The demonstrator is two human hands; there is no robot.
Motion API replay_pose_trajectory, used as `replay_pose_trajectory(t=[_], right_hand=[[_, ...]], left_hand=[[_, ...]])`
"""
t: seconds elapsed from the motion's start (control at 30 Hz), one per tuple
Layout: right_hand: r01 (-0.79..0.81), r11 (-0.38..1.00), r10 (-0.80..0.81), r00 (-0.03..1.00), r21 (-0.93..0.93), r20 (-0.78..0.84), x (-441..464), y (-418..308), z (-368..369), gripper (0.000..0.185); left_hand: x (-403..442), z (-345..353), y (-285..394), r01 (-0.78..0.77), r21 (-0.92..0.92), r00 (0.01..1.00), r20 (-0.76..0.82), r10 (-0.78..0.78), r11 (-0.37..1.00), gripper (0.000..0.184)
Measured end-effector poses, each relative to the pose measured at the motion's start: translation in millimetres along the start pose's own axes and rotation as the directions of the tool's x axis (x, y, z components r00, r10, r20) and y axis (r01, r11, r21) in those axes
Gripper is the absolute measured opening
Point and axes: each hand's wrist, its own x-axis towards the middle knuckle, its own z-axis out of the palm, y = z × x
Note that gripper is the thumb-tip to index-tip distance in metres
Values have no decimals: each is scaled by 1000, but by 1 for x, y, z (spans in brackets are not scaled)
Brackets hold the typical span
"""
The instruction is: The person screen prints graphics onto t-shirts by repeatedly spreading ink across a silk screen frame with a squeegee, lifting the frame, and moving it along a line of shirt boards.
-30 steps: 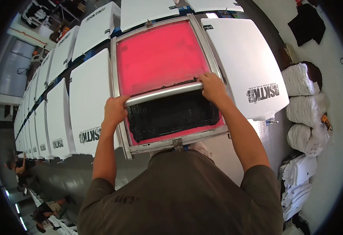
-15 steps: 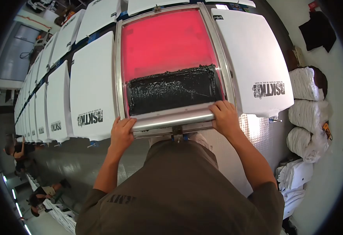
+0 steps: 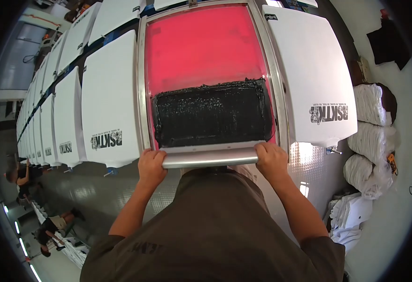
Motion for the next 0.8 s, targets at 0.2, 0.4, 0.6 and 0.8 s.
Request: replay_pose_trajectory(t=[0.2,0.4,0.6,0.8], right_hand=[[-134,986,150,975,-104,166,123,45,12,21],[-108,993,115,963,-43,244,50,15,-23,21],[-79,990,86,995,-121,56,36,27,10,13],[-143,983,167,956,-114,243,114,44,-5,16]], left_hand=[[125,5,-43,90,94,987,125,-102,991,9],[48,-31,-7,2,-45,984,179,6,999,13],[30,16,-6,34,26,999,-43,-33,999,19],[114,-15,-26,113,65,966,226,-125,991,6]])
